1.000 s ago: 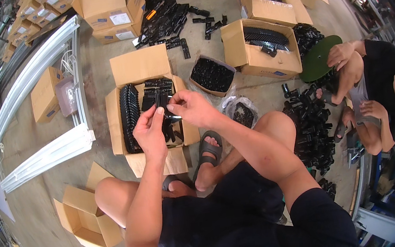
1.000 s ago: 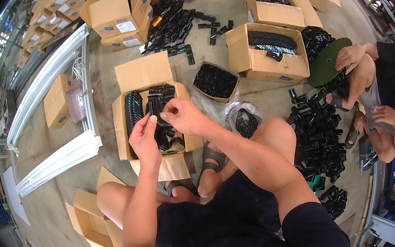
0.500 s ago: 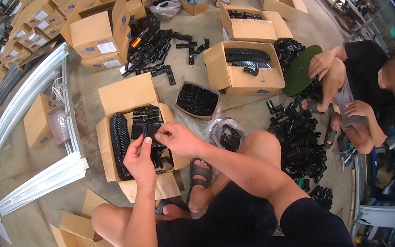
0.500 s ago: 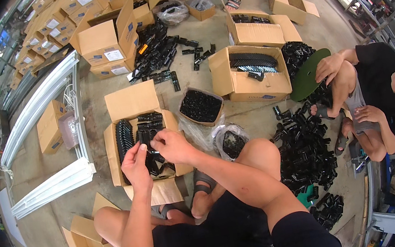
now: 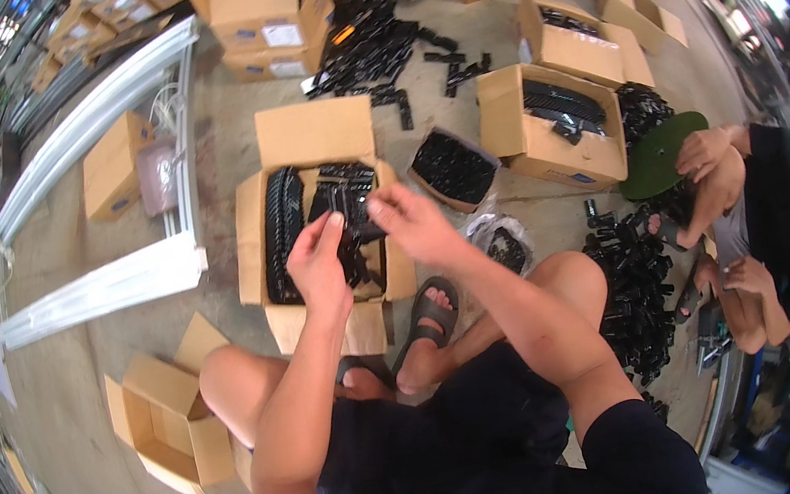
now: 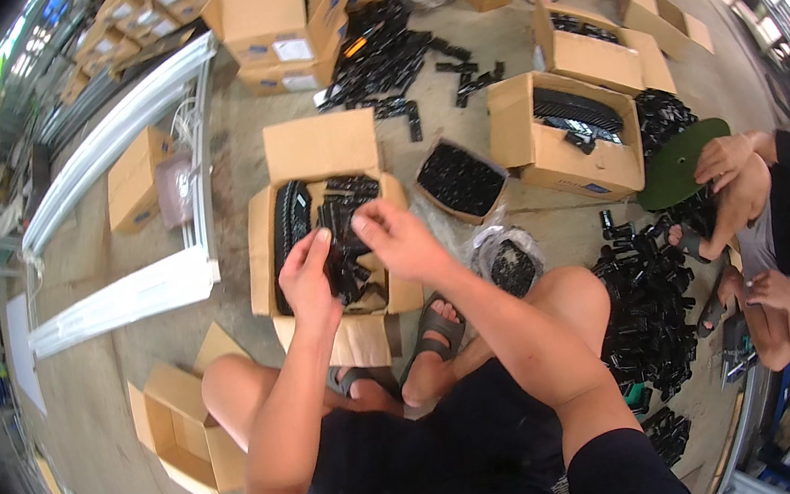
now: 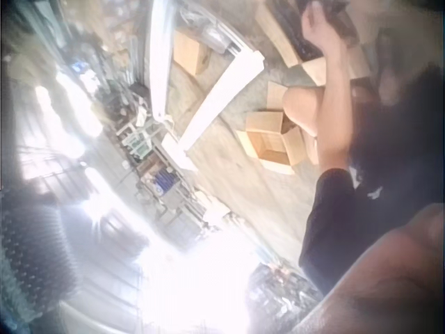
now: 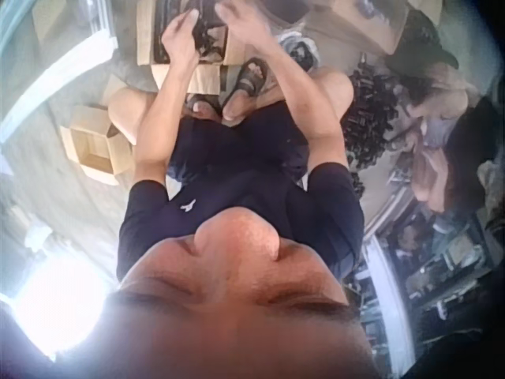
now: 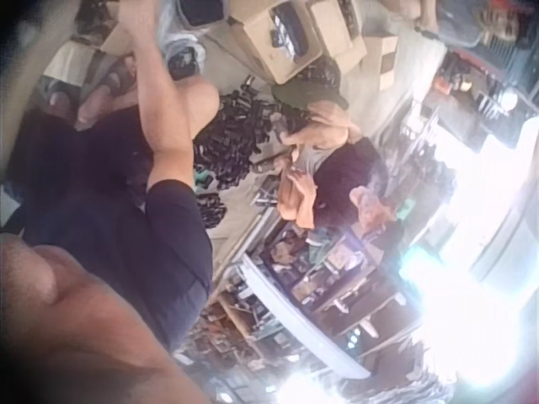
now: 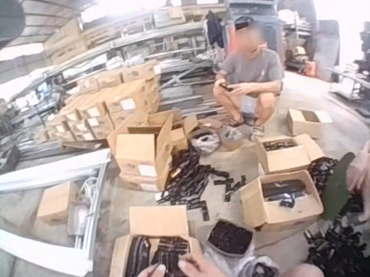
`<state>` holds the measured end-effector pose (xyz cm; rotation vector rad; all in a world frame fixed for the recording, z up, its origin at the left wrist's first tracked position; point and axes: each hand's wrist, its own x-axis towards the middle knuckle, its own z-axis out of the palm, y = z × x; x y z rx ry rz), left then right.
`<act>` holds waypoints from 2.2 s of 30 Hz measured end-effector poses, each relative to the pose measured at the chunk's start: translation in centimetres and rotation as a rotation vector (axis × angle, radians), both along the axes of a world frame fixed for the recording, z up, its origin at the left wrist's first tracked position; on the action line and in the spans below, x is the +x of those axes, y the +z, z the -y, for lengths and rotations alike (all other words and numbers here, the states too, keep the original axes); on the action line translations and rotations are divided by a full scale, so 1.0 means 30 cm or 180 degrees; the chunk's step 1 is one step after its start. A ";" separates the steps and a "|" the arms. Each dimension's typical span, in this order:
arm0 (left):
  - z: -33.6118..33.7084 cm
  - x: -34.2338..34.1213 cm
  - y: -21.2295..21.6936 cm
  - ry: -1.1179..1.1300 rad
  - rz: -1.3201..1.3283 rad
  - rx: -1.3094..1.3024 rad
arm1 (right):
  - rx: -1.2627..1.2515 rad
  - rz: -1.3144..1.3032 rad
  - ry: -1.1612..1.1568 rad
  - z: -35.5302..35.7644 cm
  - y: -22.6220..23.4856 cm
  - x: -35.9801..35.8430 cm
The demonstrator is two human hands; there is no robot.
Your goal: The person sits on the floor in a warehouse and assembles small black plastic components by hand. They pick up individual pieces from a pile, snap them together to form a larger unit, and place the finished assembly into a cardboard box.
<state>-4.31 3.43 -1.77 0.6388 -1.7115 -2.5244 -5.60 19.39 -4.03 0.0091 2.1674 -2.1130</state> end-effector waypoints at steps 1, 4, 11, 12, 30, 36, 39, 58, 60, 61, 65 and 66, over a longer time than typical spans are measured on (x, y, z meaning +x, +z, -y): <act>0.005 -0.006 0.004 0.0068 0.0065 0.0111 | -0.0352 -0.0095 0.0060 -0.001 0.001 -0.012; 0.016 0.001 0.013 0.0090 -0.0080 0.0308 | -0.0254 0.0065 0.0135 -0.023 0.039 0.004; -0.013 0.027 0.030 -0.0154 -0.0486 -0.0106 | -0.0242 0.0175 0.0094 -0.005 0.087 0.018; -0.016 0.029 0.032 -0.0201 -0.0501 -0.0127 | -0.0225 0.0207 0.0062 -0.005 0.077 0.018; -0.015 0.027 0.012 -0.0439 -0.0370 -0.0181 | 0.0210 0.0377 -0.0071 0.022 0.019 0.035; 0.011 -0.012 0.007 -0.0158 -0.0043 0.0439 | -0.0269 0.0058 0.0340 -0.044 0.058 -0.003; 0.063 -0.028 0.012 -0.0200 0.0259 0.0841 | 0.0882 -0.1335 0.0680 -0.054 0.195 0.025; 0.113 -0.016 0.083 -0.1436 0.0288 0.0434 | 0.0082 0.0025 0.0611 -0.055 0.087 -0.003; 0.120 -0.016 0.085 -0.1609 -0.0046 0.0214 | -0.0726 0.0535 0.0524 -0.081 0.081 -0.020; 0.122 -0.021 0.087 -0.1763 -0.0320 -0.0408 | -0.1122 0.0790 0.0467 -0.095 0.081 -0.025; 0.102 -0.023 0.121 -0.1863 -0.0780 -0.1372 | -0.1418 0.1040 0.0829 -0.123 0.122 -0.021; 0.099 -0.023 0.120 -0.1900 -0.0807 -0.1312 | -0.1489 0.1139 0.0880 -0.121 0.119 -0.016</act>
